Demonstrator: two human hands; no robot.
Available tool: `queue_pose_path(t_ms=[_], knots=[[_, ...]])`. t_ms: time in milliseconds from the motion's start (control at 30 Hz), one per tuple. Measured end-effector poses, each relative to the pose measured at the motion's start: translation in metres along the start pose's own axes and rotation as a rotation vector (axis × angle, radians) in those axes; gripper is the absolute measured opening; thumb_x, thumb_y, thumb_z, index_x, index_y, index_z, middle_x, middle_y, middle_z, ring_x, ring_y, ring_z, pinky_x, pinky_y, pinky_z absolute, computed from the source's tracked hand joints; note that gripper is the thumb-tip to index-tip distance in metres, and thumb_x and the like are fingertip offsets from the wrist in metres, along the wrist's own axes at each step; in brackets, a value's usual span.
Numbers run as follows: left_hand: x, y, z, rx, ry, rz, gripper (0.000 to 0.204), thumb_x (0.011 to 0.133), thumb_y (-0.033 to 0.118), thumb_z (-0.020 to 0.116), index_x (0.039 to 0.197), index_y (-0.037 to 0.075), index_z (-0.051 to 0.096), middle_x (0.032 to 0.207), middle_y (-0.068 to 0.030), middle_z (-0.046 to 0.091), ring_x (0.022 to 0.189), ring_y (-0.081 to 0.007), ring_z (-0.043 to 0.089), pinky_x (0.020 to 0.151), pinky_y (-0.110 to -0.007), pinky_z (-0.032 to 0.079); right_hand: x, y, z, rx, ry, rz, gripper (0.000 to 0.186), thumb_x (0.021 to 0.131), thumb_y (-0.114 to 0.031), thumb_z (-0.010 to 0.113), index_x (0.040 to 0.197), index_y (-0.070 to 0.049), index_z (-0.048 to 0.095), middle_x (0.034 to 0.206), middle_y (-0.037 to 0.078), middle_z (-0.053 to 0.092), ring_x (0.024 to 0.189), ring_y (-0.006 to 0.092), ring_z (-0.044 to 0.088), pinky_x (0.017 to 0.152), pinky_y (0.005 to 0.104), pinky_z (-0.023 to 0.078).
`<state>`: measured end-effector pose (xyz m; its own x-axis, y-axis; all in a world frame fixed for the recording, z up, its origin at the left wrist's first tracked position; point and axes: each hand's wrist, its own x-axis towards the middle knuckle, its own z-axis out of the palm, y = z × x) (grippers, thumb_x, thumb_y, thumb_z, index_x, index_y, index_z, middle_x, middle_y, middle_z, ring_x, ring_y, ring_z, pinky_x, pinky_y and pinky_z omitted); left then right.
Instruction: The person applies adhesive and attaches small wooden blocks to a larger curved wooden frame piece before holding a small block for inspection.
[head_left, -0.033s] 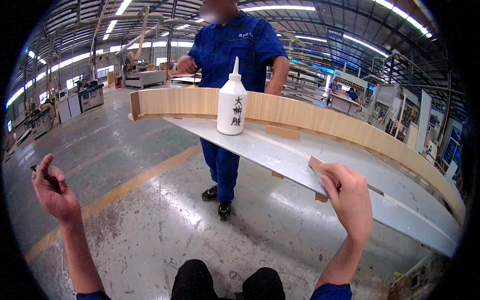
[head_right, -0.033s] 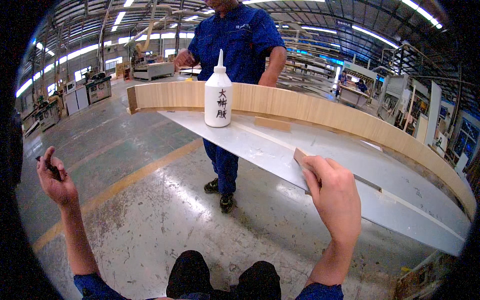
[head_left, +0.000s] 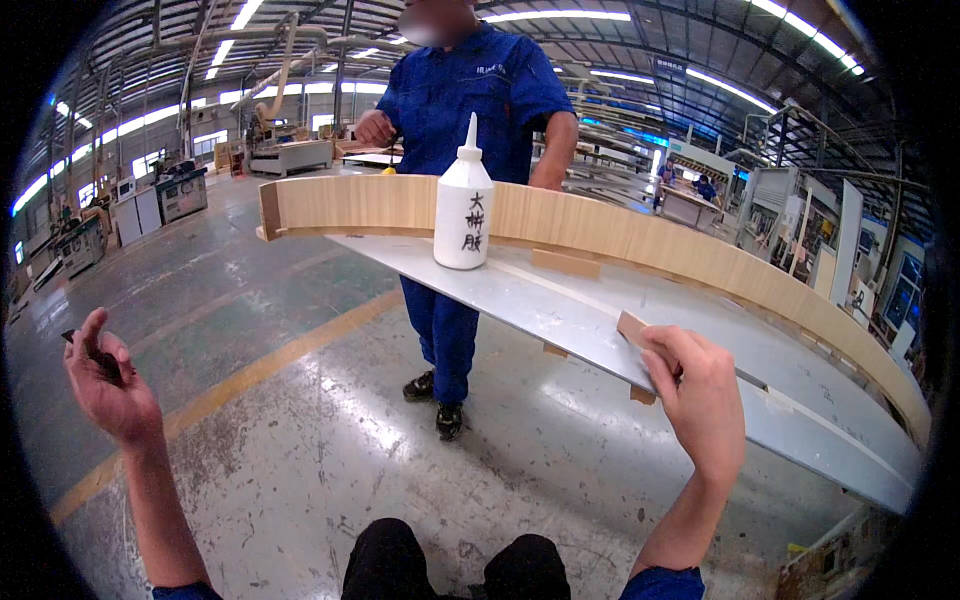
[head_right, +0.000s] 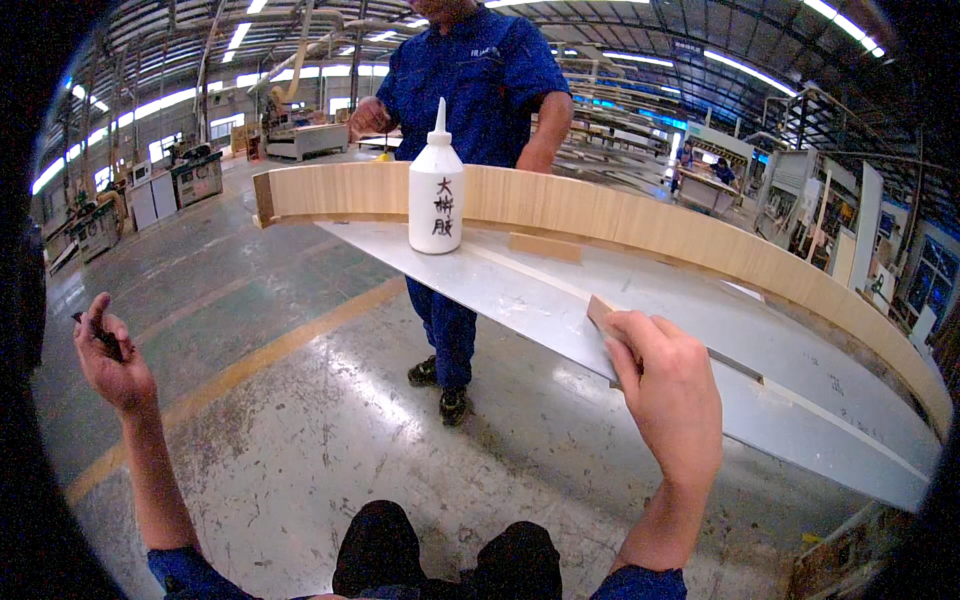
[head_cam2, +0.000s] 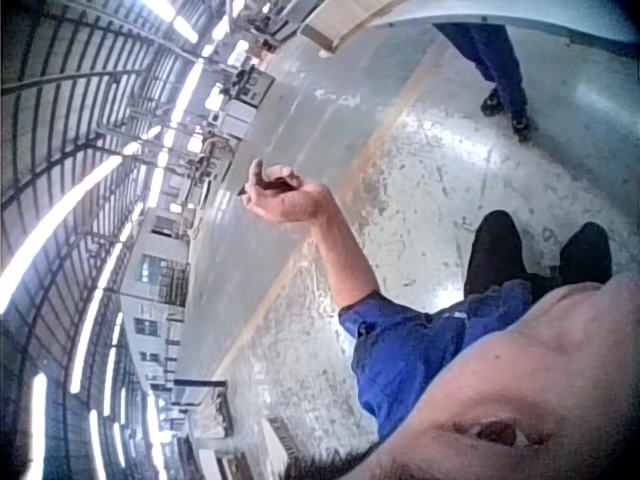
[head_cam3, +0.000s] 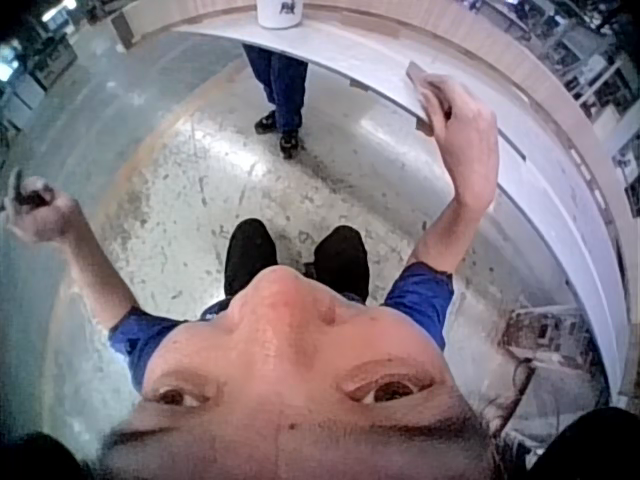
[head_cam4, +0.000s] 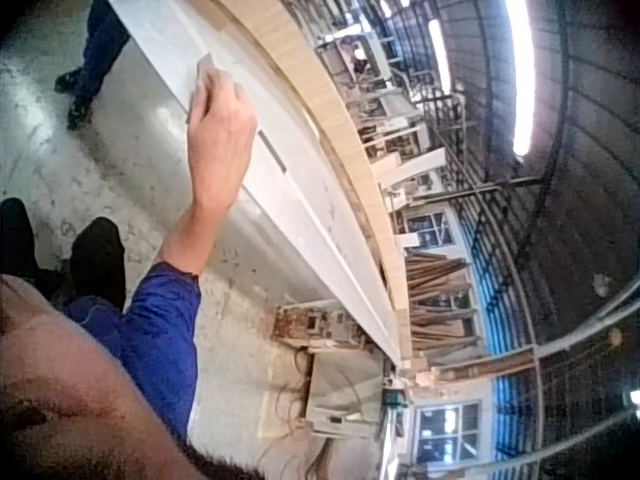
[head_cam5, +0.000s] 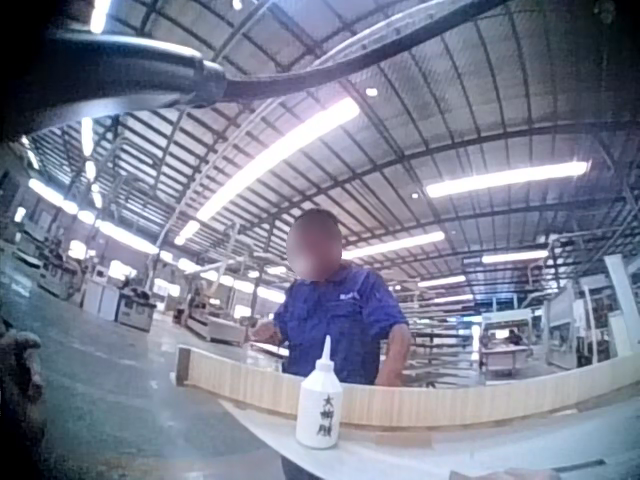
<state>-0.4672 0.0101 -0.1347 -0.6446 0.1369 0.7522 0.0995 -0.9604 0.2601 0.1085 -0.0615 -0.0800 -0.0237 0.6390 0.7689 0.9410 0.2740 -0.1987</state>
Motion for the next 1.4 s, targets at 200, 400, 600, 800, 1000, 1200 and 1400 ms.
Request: queue_pose_path(t_ms=[200, 400, 600, 800, 1000, 1200, 1400], knots=[[-0.018, -0.008, 0.006, 0.046, -0.028, -0.104, 0.029, 0.114, 0.027, 0.048, 0.117, 0.003, 0.065, 0.105, -0.0053, 0.067, 0.071, -0.0066, 0.050, 0.056, -0.022, 0.034, -0.001, 0.001, -0.001, -0.012, -0.001, 0.012, 0.016, 0.095, -0.008, 0.075, 0.109, -0.002, 0.072, 0.092, 0.019, 0.072, 0.079, 0.0375, 0.071, 0.072, 0.0444, 0.054], [-0.041, -0.014, 0.020, 0.058, -0.073, -0.183, 0.023, 0.112, 0.023, 0.052, 0.105, 0.006, 0.066, 0.086, -0.0015, 0.059, 0.062, -0.0067, 0.049, 0.050, -0.022, 0.033, -0.002, 0.000, 0.001, -0.013, 0.001, -0.011, 0.017, 0.095, -0.008, 0.075, 0.109, 0.000, 0.071, 0.093, 0.019, 0.073, 0.078, 0.0371, 0.070, 0.072, 0.0438, 0.055], [-0.099, -0.036, 0.068, 0.095, -0.215, -0.453, 0.011, 0.110, 0.017, 0.051, 0.114, 0.008, 0.052, 0.085, -0.0019, 0.063, 0.057, -0.0060, 0.052, 0.050, -0.020, 0.038, 0.003, 0.000, -0.002, -0.033, -0.032, 0.038, 0.019, 0.094, -0.007, 0.076, 0.111, 0.001, 0.072, 0.098, 0.020, 0.074, 0.080, 0.0352, 0.073, 0.074, 0.0420, 0.057], [-0.172, -0.055, 0.116, -0.110, -0.409, -0.822, 0.013, 0.109, 0.017, 0.054, 0.117, 0.008, 0.057, 0.084, -0.0062, 0.069, 0.055, -0.0088, 0.059, 0.045, -0.020, 0.033, 0.003, -0.005, -0.002, 0.049, -0.049, 0.087, 0.019, 0.094, -0.006, 0.076, 0.110, 0.002, 0.071, 0.097, 0.021, 0.075, 0.082, 0.0352, 0.074, 0.075, 0.0410, 0.057], [-0.213, -0.046, 0.154, -0.136, -0.763, -0.986, 0.010, 0.108, 0.015, 0.057, 0.111, 0.006, 0.059, 0.088, -0.0079, 0.073, 0.061, -0.0110, 0.065, 0.051, -0.021, 0.038, 0.000, 0.001, -0.002, -0.003, -0.028, 0.035, 0.019, 0.094, -0.005, 0.076, 0.110, 0.002, 0.072, 0.099, 0.022, 0.075, 0.084, 0.0366, 0.074, 0.076, 0.0422, 0.057], [-0.226, -0.042, 0.171, -0.192, -0.947, -0.906, 0.011, 0.107, 0.006, 0.060, 0.115, -0.001, 0.061, 0.098, -0.0106, 0.074, 0.073, -0.0122, 0.070, 0.067, -0.027, 0.054, 0.001, 0.001, -0.003, -0.026, -0.009, 0.006, 0.019, 0.093, -0.007, 0.076, 0.110, 0.001, 0.072, 0.099, 0.021, 0.075, 0.083, 0.0369, 0.073, 0.076, 0.0430, 0.057], [-0.224, -0.033, 0.187, -0.110, -1.092, -0.514, 0.007, 0.102, 0.001, 0.064, 0.108, -0.002, 0.065, 0.123, -0.0139, 0.067, 0.099, -0.0170, 0.071, 0.083, -0.030, 0.058, 0.000, -0.001, 0.000, -0.014, -0.005, 0.007, 0.019, 0.094, -0.007, 0.076, 0.111, 0.001, 0.072, 0.098, 0.020, 0.075, 0.082, 0.0366, 0.073, 0.075, 0.0429, 0.057]])
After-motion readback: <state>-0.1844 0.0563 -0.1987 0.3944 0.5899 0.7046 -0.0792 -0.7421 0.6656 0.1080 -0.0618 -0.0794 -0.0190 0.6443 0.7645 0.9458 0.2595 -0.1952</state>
